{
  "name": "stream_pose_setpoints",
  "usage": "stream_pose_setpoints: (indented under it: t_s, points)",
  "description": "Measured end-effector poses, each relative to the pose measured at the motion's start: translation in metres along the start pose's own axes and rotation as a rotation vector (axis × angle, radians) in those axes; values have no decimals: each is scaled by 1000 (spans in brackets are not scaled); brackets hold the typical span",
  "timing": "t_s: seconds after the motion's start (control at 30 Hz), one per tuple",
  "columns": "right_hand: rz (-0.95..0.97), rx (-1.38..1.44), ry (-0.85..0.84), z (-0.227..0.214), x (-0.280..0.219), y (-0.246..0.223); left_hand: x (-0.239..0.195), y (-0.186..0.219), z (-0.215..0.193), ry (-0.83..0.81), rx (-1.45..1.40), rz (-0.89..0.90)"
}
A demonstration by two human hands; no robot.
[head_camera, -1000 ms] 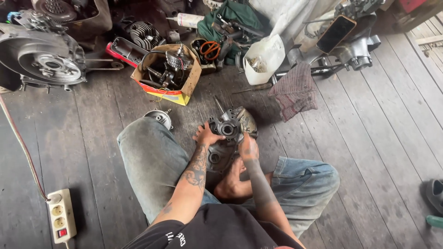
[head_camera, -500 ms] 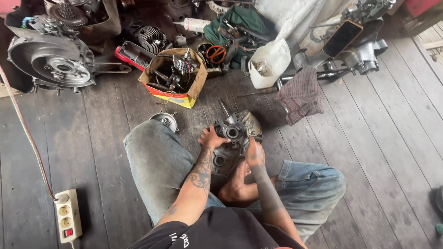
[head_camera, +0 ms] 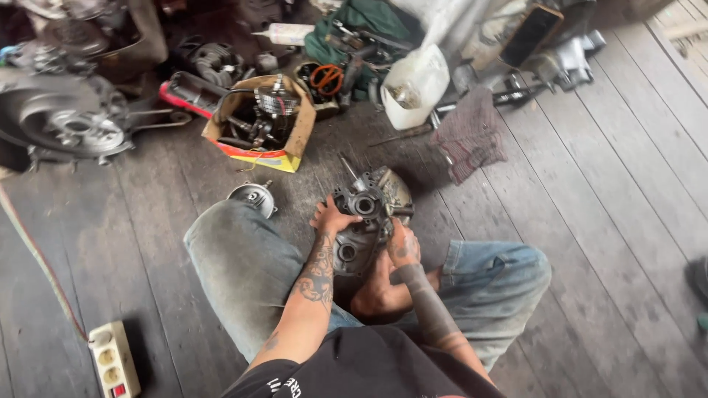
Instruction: The person is cleaning and inspecting a motorcycle engine casing using their hands and a small tool.
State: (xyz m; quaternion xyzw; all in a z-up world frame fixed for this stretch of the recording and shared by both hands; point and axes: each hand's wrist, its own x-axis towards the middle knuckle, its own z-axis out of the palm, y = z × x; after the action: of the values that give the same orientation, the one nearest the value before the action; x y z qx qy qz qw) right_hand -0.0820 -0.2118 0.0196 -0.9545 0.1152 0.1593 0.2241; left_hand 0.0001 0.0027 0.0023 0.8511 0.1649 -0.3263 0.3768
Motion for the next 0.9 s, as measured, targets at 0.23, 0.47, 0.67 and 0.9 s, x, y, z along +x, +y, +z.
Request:
stream_pose_setpoints:
  t_s: [0.23,0.47,0.67,0.9]
  points:
    - [-37,178,68,9,47,-12,2,-4,5,-1,46,21]
    - [-13,117,25,-5,-14,-12,-12,9,-9,-22,-12,1]
    - [-58,279,93,8,36,-15,-17,10,-9,-22,-21,-7]
    - [-27,128,27,11,-6,5,-16,11,-14,-34,-30,-4]
